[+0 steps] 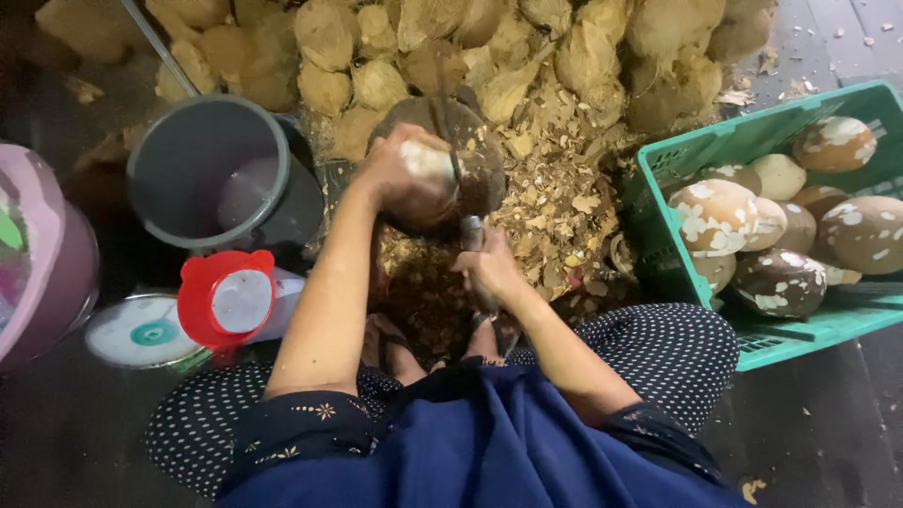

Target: The person sits on the floor and uses a large knife to peel the husk off a coconut. They hold the coconut with one hand and repeatedly strike it with the knife to remove the outer layer, placing the peeled coconut into a green crate.

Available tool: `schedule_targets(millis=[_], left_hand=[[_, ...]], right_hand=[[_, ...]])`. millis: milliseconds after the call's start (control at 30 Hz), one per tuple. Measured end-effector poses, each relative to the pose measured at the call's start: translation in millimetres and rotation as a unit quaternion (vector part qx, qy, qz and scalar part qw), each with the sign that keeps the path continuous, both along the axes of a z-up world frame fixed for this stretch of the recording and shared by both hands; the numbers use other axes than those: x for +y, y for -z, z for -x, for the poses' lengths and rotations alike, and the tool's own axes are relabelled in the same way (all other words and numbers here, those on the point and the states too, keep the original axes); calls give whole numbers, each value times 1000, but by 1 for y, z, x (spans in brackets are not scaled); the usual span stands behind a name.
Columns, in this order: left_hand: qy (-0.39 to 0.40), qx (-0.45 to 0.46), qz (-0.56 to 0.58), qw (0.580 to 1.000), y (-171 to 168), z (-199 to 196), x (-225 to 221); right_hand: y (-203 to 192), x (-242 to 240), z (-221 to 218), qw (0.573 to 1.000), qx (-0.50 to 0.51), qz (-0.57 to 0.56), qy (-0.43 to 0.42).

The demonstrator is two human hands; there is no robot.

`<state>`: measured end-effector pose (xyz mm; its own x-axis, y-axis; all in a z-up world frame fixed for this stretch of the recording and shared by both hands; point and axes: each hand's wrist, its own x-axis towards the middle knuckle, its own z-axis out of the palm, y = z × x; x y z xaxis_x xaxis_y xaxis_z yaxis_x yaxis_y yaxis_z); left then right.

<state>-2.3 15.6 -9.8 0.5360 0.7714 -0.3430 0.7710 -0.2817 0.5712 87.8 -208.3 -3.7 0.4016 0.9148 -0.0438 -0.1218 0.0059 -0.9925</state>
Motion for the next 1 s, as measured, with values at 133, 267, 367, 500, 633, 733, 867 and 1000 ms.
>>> schedule_targets(millis=[133,267,367,500,633,733,867,1000], left_hand=[[6,-23,-11,1000,19,-8,10],[7,-35,1,999,3,-4,-2],[5,-67,13,998,-7,0,-5],[19,-45,-6,999,10,-5,7],[18,-18,-24,999,10,-9,5],[18,-35,-8,999,-9,-10,-4],[11,-19,5,1000,-20,-4,-12],[21,-7,-1,1000,-13,-10,-11]], right_hand=[[16,-4,-7,990,82,111,-2],[-49,-25,-2,1000,-4,25,8],[23,-17,-7,964,-149,-190,107],[2,3,-3,982,-143,116,51],[11,-5,-12,983,114,141,-5],[-25,-18,-14,992,105,70,5],[-73,-14,13,971,-138,-156,115],[-16,-3,-2,993,13,102,53]])
